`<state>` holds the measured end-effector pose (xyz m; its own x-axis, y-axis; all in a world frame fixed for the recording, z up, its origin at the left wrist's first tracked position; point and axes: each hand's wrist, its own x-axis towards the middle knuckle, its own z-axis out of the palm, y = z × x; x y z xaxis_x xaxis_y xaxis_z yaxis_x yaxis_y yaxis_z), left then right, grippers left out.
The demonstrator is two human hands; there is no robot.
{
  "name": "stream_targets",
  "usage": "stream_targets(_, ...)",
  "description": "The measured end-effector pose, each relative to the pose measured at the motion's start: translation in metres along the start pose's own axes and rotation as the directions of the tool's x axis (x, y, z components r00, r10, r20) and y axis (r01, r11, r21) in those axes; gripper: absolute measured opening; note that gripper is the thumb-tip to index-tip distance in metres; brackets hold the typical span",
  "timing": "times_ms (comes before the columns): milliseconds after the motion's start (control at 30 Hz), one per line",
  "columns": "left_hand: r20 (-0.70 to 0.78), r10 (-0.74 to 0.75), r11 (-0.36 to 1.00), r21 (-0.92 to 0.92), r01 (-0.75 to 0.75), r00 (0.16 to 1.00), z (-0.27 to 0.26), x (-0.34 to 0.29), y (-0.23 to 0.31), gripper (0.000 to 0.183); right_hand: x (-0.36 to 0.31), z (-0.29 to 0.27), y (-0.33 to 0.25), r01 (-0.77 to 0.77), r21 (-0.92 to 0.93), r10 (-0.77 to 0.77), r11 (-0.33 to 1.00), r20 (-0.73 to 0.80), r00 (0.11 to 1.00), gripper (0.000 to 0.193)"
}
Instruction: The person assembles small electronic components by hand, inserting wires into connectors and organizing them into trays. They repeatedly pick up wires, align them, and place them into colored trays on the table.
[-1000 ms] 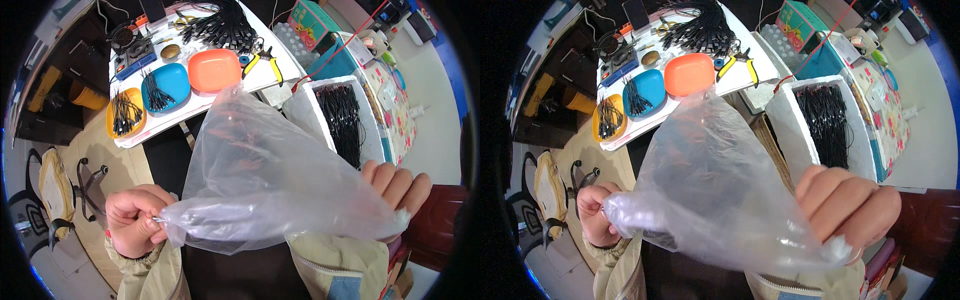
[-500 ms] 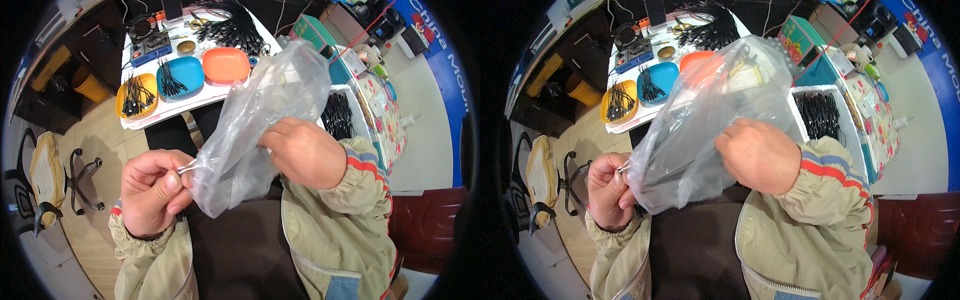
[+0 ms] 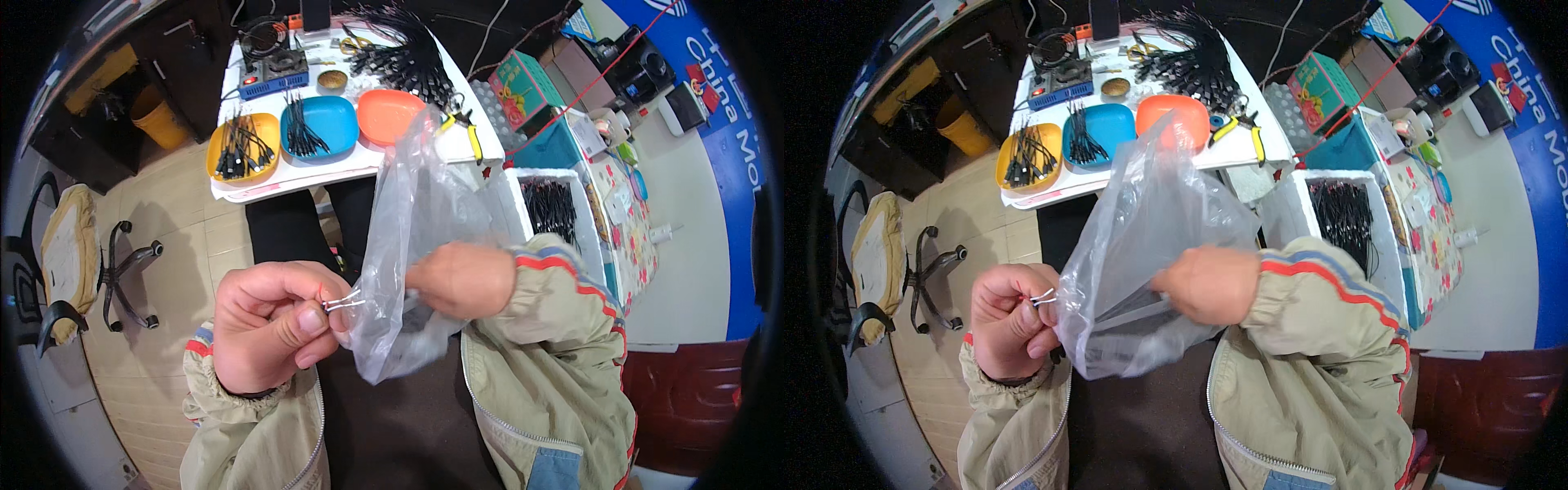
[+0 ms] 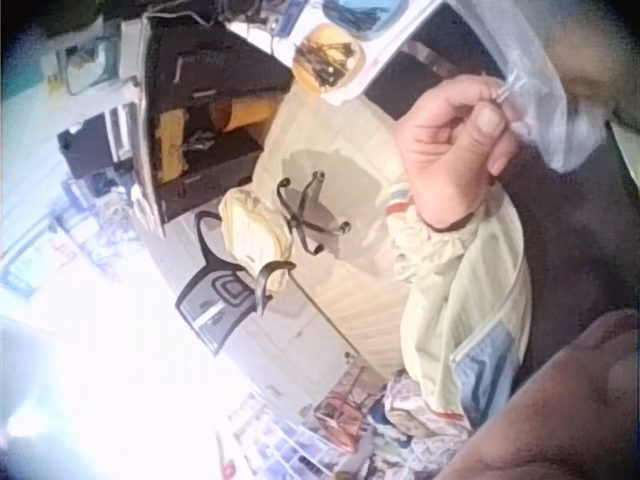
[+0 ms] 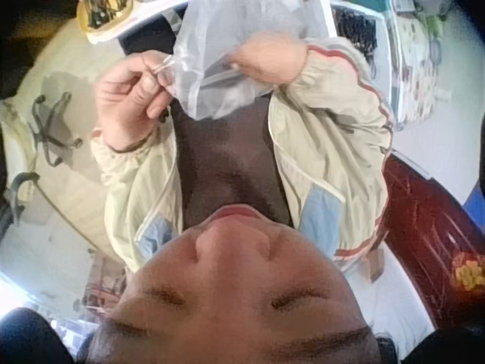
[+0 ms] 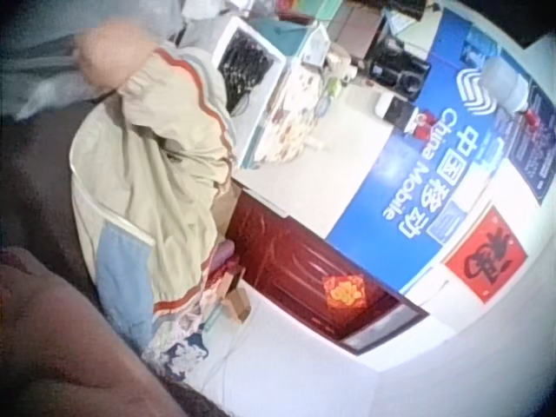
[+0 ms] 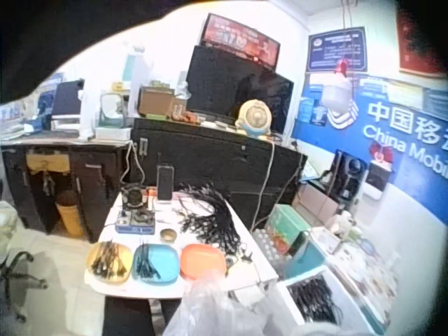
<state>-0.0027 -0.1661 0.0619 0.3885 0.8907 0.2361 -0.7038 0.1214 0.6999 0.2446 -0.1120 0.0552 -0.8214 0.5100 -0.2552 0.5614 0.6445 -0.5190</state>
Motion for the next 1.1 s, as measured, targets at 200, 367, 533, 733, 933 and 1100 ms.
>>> stream_targets(200,-0.102,0.157,0.986,0.079,-0.149,0.982,-0.005,-0.036,0.019,0.016,0.068,0.029,0.016,0.029,-0.109,-0.048,0.994,-0.181,0.982,0.020)
stream_targets(367,-0.267,0.212,0.970,0.172,-0.170,0.940,-0.018,-0.073,0.025,0.016,0.075,0.011,0.014,-0.308,-0.362,0.382,0.880,0.153,0.911,0.027)
stream_targets(533,-0.319,0.232,0.968,0.167,-0.186,0.919,-0.018,-0.083,0.018,0.017,0.029,-0.002,0.017,-0.377,-0.509,0.490,0.774,0.105,0.865,0.043)
stream_targets(733,-0.231,0.220,0.966,0.187,-0.179,0.948,-0.017,-0.064,0.013,0.020,-0.003,0.017,0.053,-0.309,-0.311,0.310,0.899,-0.050,0.950,0.019)
stream_targets(933,-0.233,0.172,0.965,0.233,-0.117,0.957,-0.011,-0.055,0.006,0.019,0.012,0.047,0.076,-0.351,-0.364,0.289,0.863,-0.213,0.933,0.012)
stream_targets(1100,-0.244,0.067,0.986,0.163,-0.028,0.968,-0.012,-0.041,-0.005,0.014,0.033,0.037,0.065,-0.285,-0.368,0.241,0.885,-0.160,0.957,0.014)
